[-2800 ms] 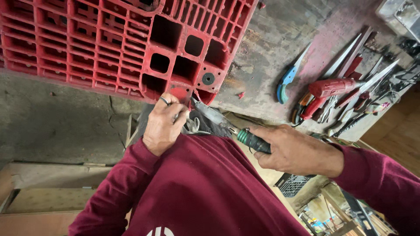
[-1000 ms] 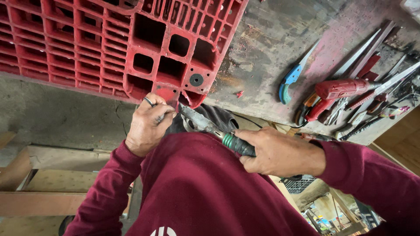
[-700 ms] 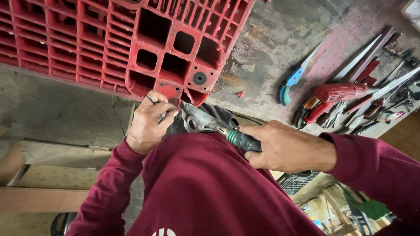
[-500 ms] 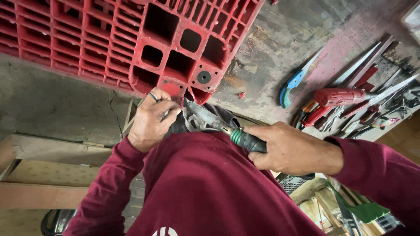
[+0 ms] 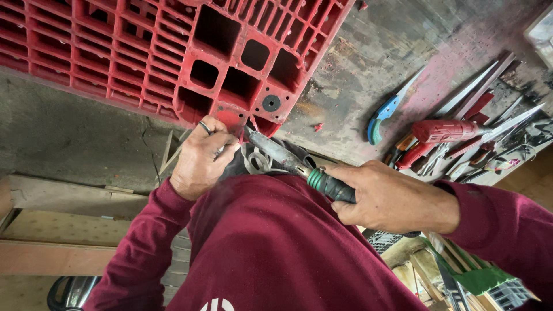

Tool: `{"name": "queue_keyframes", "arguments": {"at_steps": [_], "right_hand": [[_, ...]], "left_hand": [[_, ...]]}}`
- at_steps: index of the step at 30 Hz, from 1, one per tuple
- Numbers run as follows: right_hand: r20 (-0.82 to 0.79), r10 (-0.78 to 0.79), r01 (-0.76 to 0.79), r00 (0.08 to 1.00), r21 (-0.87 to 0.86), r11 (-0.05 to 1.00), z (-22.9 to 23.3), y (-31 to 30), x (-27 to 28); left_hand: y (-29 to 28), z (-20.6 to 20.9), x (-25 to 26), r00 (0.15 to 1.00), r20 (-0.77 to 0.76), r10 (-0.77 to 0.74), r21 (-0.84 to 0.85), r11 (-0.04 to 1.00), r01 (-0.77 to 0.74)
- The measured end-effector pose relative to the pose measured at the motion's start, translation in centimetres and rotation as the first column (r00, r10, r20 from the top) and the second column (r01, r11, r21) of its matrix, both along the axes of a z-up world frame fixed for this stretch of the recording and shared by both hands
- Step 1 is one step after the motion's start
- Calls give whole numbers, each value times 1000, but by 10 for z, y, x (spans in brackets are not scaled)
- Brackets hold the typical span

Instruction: The person uses a heat tool and a piece of plastic to repair a red plastic pallet on a workbench.

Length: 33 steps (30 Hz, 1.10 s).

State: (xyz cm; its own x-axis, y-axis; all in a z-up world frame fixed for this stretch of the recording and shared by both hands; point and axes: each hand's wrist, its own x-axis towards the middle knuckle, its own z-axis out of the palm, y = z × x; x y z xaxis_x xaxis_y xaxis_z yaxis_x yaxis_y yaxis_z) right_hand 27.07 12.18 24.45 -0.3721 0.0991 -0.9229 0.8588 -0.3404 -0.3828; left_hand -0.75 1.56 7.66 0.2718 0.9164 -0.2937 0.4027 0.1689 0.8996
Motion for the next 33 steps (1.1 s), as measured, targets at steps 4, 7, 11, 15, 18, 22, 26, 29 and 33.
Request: {"name": "queue_keyframes", "arguments": {"at_steps": [4,7,11,15,18,22,26,29,33], "right_hand": [[0,19,-19,1000,-2,1000,1,1,0],[-17,38,-38,999,6,999,-1,-1,0],[-24,82,-81,996,31,996,-3,-3,1],[-11,37,-37,999,5,999,-2,-2,1],[2,42,-41,999,-108,993,-3,1,-1],[-38,25,-28,999,-77,997,-6,-3,1],[-94,-46,39,994,-76,996,-12,-6,6],[-81,-54,47,995,-92,995,-13,-6,7],[-57,-53,47,997,-105,993,-14,-8,9]], "left_hand": [[0,0,-1,1000,16,-7,16,1000,6],[1,1,-1,1000,21,-3,11,1000,3],[1,1,-1,1000,-3,-13,-3,1000,13],[2,2,0,999,-37,-22,14,1000,22],[3,4,-1,999,-22,-31,-50,998,30],[4,5,1,1000,-1,-15,3,1000,15],[4,5,0,1000,9,-21,3,1000,21],[3,5,0,1000,13,-10,14,1000,10],[3,5,1,1000,9,-8,5,1000,8]]}}
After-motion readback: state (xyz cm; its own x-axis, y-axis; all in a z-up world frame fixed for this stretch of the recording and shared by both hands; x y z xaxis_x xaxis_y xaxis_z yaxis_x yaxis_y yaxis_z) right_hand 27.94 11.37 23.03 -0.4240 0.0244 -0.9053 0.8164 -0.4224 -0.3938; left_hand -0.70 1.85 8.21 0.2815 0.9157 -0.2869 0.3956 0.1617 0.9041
